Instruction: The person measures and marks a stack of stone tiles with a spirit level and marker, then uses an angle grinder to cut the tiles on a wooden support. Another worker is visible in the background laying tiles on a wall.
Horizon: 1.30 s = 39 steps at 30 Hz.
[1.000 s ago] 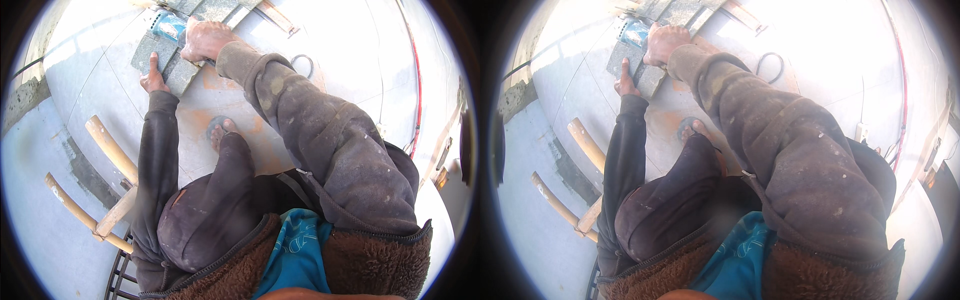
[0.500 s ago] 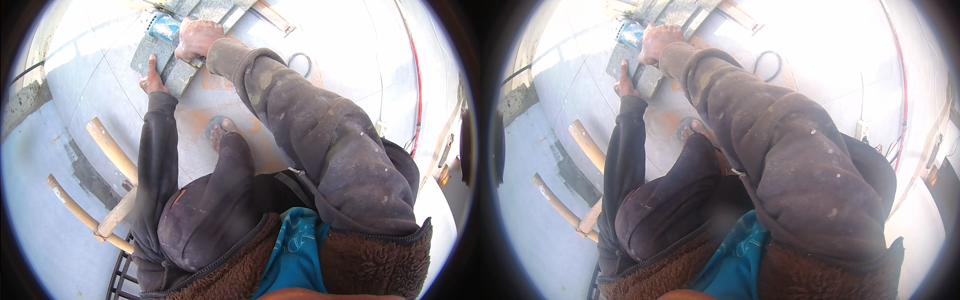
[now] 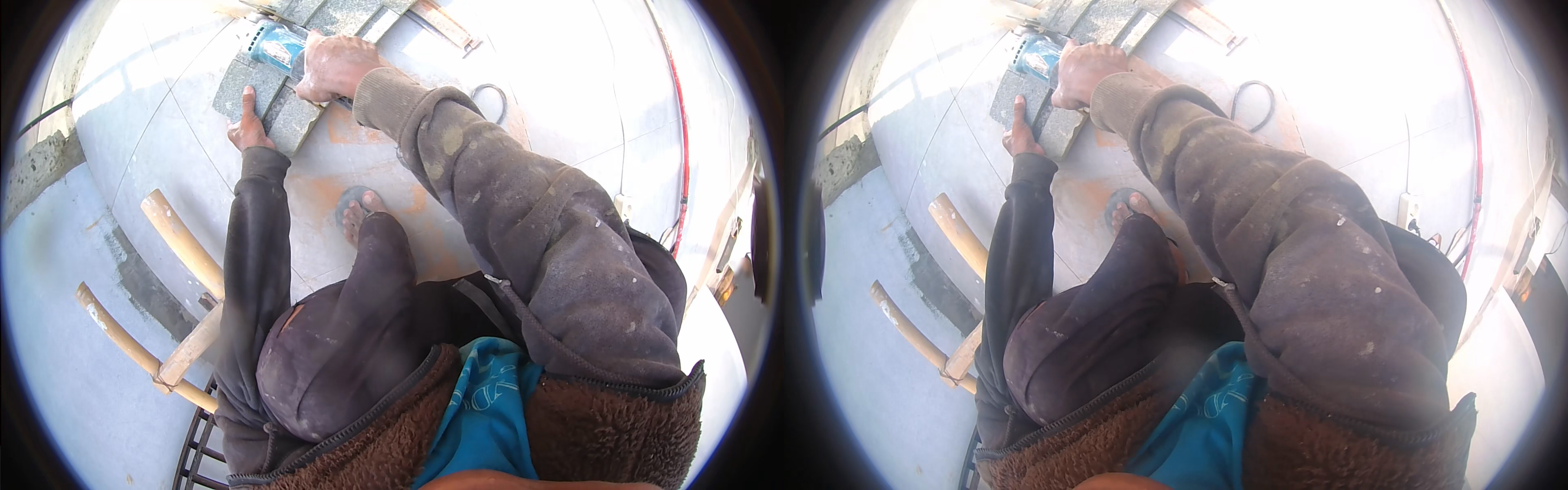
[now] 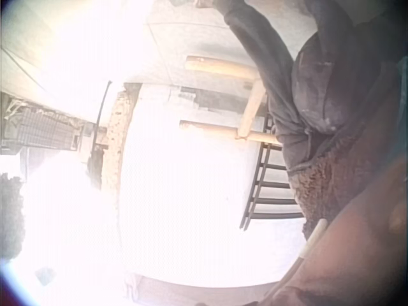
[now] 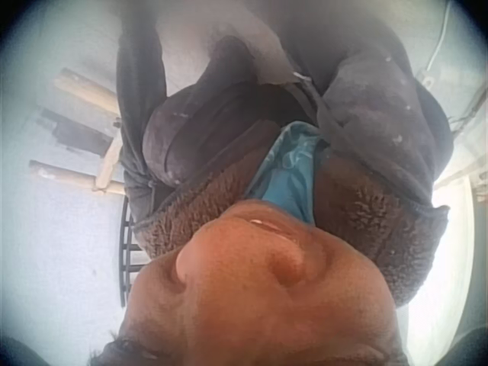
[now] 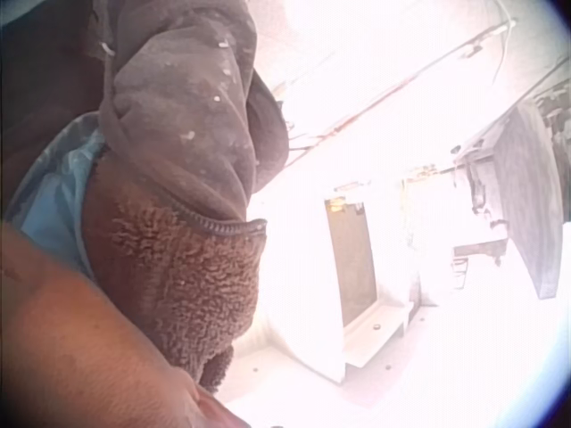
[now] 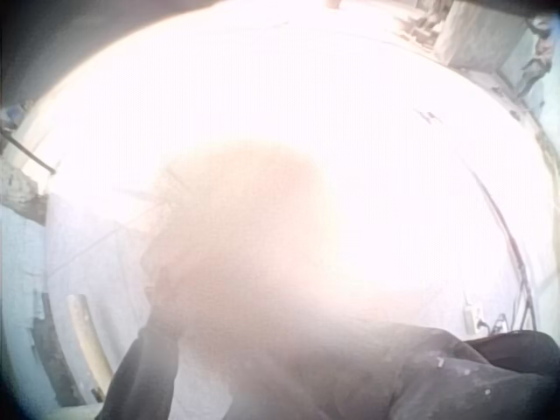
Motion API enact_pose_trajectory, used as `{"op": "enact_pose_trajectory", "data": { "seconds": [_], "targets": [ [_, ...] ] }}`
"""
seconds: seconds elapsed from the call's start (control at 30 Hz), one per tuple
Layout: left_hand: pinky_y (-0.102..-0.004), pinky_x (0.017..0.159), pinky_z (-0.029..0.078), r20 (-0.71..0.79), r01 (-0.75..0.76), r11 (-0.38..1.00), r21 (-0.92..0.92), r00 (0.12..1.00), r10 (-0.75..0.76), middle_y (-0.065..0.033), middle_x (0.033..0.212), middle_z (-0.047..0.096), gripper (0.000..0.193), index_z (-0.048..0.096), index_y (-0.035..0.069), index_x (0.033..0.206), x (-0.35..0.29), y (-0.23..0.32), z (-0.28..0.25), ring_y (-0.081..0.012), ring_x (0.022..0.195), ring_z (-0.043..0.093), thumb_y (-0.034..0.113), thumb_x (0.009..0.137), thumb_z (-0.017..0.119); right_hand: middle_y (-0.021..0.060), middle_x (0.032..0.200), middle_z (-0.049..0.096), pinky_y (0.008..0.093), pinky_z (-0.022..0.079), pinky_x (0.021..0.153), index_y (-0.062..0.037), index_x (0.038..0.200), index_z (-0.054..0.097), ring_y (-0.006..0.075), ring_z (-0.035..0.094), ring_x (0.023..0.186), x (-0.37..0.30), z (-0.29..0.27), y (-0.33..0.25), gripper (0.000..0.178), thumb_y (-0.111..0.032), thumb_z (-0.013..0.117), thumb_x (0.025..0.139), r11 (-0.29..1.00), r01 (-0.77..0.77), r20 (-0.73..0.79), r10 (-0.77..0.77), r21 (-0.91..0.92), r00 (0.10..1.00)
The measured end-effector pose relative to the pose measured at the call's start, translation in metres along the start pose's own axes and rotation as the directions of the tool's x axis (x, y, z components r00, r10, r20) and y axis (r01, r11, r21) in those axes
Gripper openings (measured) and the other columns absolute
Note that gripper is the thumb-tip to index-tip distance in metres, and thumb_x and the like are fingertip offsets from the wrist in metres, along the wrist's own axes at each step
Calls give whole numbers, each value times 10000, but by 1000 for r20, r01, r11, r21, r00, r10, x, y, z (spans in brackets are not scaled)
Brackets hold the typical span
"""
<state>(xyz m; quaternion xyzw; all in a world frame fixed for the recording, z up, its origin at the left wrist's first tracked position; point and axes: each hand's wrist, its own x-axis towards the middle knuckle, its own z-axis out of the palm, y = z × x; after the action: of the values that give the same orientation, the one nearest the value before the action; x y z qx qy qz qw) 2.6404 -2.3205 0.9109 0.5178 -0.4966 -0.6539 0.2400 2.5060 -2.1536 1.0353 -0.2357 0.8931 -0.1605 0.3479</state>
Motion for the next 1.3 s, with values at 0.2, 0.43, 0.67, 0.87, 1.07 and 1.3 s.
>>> {"op": "enact_pose_trajectory", "data": {
  "seconds": [0.2, 0.43, 0.67, 0.87, 1.07, 1.3],
  "targets": [
    [-389, 838, 565, -12, 27, 1000, -3, 1000, -27, -219, 1135, 630, 748, 447, -140, 1279, -2, 2, 0, -282, 947, 662, 181, 747, 864, 158, 1093, 707, 371, 533, 913, -8, 1249, 559, 276, 684, 1067, 3, 2, 2, 620, -310, 723, 734, 999, 26, -21, -26, 27, 999],
    [-401, 838, 568, -3, 16, 1000, 10, 1000, -16, -221, 1145, 626, 750, 442, -134, 1290, -1, 0, -1, -292, 954, 662, 181, 752, 859, 147, 1049, 721, 363, 535, 901, -8, 1255, 571, 265, 698, 1029, 3, -12, -6, 610, -262, 697, 714, 998, -33, 98, 28, 50, 995],
    [-390, 838, 565, -4, 17, 1000, -9, 1000, -17, -220, 1140, 629, 730, 458, -134, 1277, 0, 0, -1, -289, 944, 664, 183, 756, 859, 207, 1051, 712, 420, 543, 903, -7, 1199, 607, 337, 697, 1019, 2, 2, 5, 580, -304, 711, 712, 998, 39, -36, -38, 51, 999],
    [-385, 838, 564, -13, -21, 1000, -5, 1000, 21, -218, 1134, 633, 707, 471, -137, 1265, -2, 0, 1, -279, 946, 664, 170, 757, 855, 205, 1078, 705, 423, 536, 913, -19, 1223, 585, 342, 687, 1040, -6, -1, 5, 617, -325, 722, 705, 999, 4, -11, -3, 49, 1000],
    [-382, 829, 566, -12, -7, 1000, -21, 1000, 7, -211, 1132, 638, 696, 479, -137, 1260, -8, 3, 2, -274, 931, 671, 165, 758, 855, 186, 1095, 706, 418, 533, 927, -32, 1212, 602, 330, 686, 1048, 1, 4, 6, 611, -365, 741, 718, 998, 18, -25, -17, 61, 1000],
    [-389, 830, 568, -9, -31, 999, -11, 999, 31, -210, 1120, 645, 684, 489, -135, 1252, -3, 0, 1, -278, 923, 670, 165, 758, 855, 188, 1088, 706, 419, 534, 917, -42, 1208, 606, 328, 691, 1033, 0, -1, 2, 585, -333, 718, 713, 999, -13, -2, 13, 50, 1000]
  ]
}}
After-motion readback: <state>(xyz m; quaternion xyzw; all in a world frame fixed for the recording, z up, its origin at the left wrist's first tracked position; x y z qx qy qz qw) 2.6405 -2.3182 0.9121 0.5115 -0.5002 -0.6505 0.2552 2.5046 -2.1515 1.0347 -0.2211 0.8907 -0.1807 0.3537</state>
